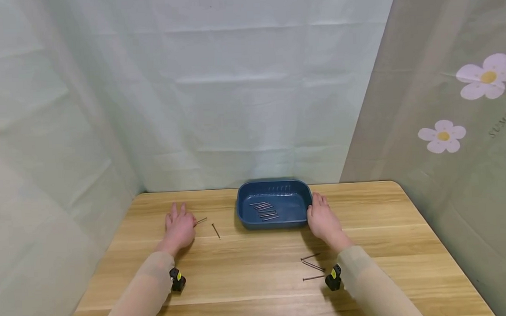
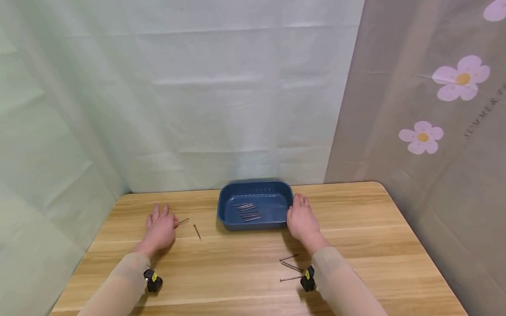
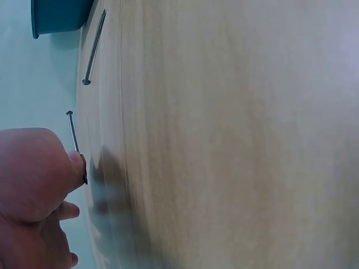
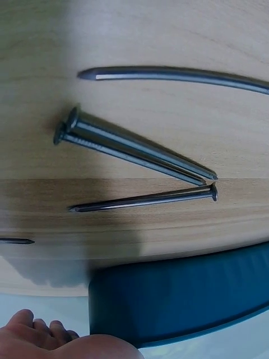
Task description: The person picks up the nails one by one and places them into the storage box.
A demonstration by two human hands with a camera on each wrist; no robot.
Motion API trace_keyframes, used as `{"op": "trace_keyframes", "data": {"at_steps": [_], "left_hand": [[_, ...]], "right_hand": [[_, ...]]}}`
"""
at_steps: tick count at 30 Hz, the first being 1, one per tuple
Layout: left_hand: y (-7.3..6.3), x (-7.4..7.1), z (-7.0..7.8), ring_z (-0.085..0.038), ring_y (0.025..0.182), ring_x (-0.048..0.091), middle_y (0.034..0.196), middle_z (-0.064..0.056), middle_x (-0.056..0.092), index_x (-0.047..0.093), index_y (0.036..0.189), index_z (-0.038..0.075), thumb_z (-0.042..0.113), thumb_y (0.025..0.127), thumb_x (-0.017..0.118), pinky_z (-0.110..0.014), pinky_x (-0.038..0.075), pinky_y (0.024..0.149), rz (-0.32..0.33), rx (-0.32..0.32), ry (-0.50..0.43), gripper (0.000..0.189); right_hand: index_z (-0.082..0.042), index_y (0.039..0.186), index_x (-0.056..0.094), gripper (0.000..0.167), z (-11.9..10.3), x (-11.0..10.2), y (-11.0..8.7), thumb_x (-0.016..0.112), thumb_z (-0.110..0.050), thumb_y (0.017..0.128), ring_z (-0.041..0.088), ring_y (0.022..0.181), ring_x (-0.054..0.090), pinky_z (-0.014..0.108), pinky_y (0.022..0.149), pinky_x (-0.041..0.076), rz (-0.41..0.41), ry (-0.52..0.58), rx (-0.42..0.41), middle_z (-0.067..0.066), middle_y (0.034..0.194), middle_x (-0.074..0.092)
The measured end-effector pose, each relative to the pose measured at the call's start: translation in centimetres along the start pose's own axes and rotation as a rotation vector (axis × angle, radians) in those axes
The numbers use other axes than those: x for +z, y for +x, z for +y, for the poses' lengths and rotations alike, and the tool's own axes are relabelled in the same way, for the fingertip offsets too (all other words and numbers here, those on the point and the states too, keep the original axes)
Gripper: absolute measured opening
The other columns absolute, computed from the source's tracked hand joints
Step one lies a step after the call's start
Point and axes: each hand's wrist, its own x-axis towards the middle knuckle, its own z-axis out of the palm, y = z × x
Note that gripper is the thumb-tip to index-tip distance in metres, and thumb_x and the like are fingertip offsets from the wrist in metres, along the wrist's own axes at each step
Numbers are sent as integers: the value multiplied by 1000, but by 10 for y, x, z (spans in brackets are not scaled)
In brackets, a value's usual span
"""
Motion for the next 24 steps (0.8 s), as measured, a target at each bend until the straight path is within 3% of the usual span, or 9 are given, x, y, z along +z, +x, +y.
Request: {"op": "trace_keyframes", "data": {"at_steps": [7, 17, 24], "left_hand": [[0, 0, 4, -61, 156, 1, 166, -40, 22, 70, 110, -4, -1, 99, 59, -79, 9, 120, 31, 7, 4, 16], [2, -3, 12, -59, 157, 0, 167, -39, 23, 68, 101, 0, 4, 105, 56, -78, 10, 120, 71, 23, -27, 13], [1, -8, 28, -59, 157, 4, 166, -38, 27, 69, 101, -1, 6, 107, 56, -76, 11, 121, 108, 64, -43, 16]], "right_hand": [[19, 159, 24, 60, 1, 1, -1, 35, -17, 113, 56, 155, 25, 59, 126, 25, -8, -7, 5, 37, 166, 28], [22, 158, 23, 60, 0, -1, -2, 35, -16, 113, 56, 155, 25, 59, 127, 23, -15, -16, 2, 38, 166, 27], [21, 158, 22, 60, -2, -2, 0, 34, -16, 113, 56, 154, 24, 59, 127, 23, -16, -8, 4, 38, 166, 26]]}}
